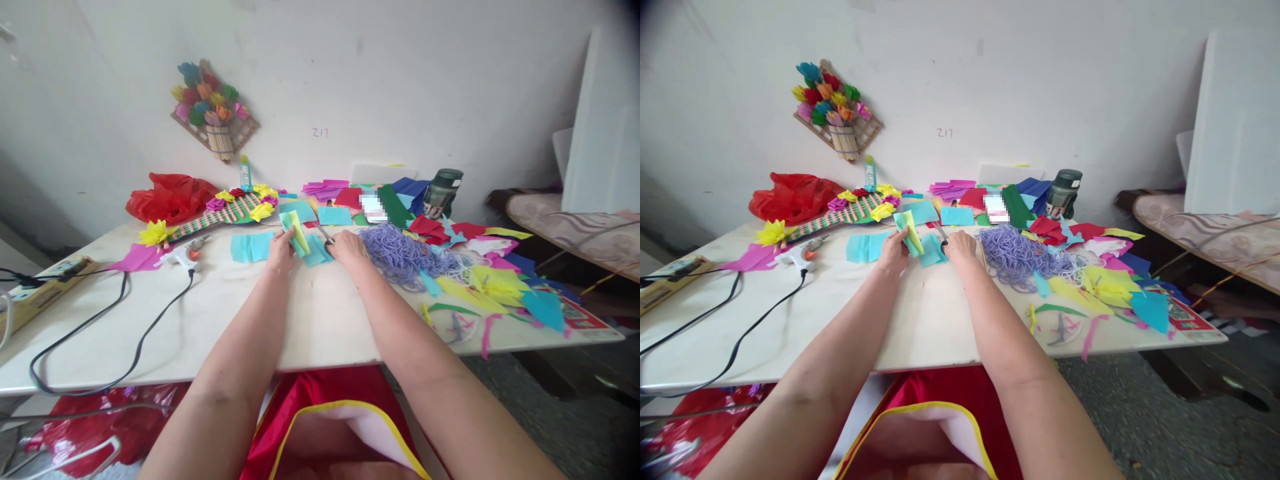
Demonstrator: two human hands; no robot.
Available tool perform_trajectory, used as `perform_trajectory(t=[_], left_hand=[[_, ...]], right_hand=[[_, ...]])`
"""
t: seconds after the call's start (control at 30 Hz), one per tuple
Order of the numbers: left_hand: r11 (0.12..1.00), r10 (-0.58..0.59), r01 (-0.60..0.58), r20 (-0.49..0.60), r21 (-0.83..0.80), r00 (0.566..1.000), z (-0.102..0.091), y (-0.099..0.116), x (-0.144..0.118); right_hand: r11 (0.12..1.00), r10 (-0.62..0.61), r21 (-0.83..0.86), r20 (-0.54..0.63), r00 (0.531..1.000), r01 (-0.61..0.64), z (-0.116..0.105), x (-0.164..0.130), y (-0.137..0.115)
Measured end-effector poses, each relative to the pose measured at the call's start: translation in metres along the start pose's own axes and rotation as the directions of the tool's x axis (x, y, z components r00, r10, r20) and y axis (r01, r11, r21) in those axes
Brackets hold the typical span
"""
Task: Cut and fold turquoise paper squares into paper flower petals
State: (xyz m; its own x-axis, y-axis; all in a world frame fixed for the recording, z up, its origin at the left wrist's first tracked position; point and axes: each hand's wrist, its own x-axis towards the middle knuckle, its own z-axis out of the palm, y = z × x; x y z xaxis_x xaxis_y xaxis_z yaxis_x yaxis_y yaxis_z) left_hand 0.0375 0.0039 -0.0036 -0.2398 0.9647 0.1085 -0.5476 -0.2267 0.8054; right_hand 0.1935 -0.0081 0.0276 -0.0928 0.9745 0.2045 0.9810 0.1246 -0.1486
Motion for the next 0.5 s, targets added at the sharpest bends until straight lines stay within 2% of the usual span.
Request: perform_trajectory(t=[0.17, 0.23, 0.3, 0.37, 0.43, 0.5], left_hand=[[1.0, -0.005, 0.004, 0.023, 0.028, 1.0, -0.001, -0.001, 0.0], [0.999, -0.001, -0.001, 0.039, 0.054, 0.999, 0.0, -0.001, -0.001], [0.997, 0.01, -0.015, 0.061, 0.08, 0.998, 0.001, 0.0, -0.003], [0.994, 0.024, -0.034, 0.091, 0.104, 0.996, 0.003, 0.001, -0.006], [0.991, 0.04, -0.055, 0.124, 0.123, 0.991, 0.006, 0.0, -0.008], [0.987, 0.042, -0.064, 0.152, 0.148, 0.987, 0.009, -0.001, -0.008]], right_hand=[[1.0, -0.023, 0.011, -0.008, 1.0, 0.024, 0.003, 0.001, 0.003], [0.996, -0.043, 0.069, -0.089, 0.995, 0.049, 0.004, 0.001, 0.004], [0.977, -0.044, 0.199, -0.177, 0.983, 0.08, 0.006, 0.002, 0.004], [0.914, -0.043, 0.389, -0.186, 0.982, 0.114, 0.011, 0.005, 0.001], [0.812, -0.084, 0.566, -0.136, 0.987, 0.147, 0.018, 0.008, -0.005], [0.726, -0.121, 0.664, -0.132, 0.984, 0.179, 0.026, 0.01, -0.011]])
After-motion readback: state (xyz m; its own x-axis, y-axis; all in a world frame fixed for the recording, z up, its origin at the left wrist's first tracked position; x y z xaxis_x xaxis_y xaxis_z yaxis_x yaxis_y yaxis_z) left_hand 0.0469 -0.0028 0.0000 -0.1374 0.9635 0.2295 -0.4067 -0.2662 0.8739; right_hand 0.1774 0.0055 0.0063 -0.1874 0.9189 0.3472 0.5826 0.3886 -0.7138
